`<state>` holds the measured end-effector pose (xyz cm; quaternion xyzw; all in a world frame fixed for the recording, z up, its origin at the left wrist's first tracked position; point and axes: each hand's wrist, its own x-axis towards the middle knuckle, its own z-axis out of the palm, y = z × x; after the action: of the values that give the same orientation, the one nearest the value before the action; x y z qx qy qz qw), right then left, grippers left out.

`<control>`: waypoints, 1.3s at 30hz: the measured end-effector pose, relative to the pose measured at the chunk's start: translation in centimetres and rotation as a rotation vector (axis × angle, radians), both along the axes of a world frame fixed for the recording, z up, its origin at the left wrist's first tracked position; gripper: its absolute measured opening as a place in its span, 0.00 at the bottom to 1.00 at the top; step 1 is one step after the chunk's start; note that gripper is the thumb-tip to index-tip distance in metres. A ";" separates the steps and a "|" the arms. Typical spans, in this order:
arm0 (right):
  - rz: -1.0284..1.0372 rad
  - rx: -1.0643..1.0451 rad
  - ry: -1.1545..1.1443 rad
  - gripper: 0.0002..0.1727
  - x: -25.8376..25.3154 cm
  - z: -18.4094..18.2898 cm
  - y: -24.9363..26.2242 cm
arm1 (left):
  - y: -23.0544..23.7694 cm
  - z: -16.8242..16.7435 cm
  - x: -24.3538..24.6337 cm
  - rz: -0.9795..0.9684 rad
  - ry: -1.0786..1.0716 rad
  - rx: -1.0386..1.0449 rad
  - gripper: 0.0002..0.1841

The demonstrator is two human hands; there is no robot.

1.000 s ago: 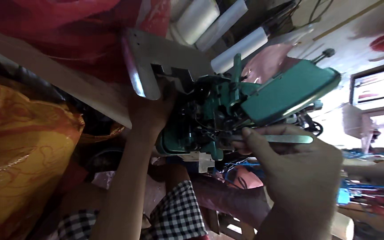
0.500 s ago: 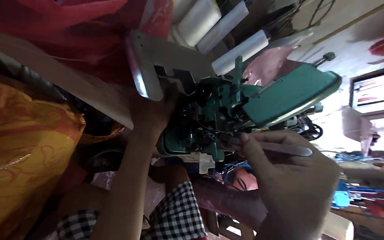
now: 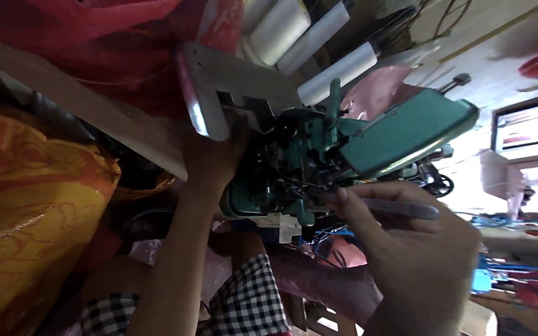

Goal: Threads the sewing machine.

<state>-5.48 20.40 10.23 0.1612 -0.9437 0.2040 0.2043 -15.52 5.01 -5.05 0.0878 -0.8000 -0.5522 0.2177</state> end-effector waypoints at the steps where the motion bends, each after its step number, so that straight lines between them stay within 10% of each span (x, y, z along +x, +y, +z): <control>1: 0.008 0.012 0.003 0.06 0.0 0.0 0.0 | 0.0 -0.1 -0.1 -0.003 0.000 0.010 0.19; 26: 0.150 -0.171 0.074 0.03 0.7 -1.7 0.9 | -0.6 1.5 0.7 -0.085 -0.148 0.040 0.18; 39: 0.291 -0.519 0.104 0.04 0.8 -3.8 2.9 | 2.4 3.6 10.7 -0.052 0.275 0.410 0.10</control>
<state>-4.65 23.32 6.47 0.2472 -0.8154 0.4569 0.2554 -4.87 7.37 -1.42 0.0336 -0.6362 -0.7151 0.2877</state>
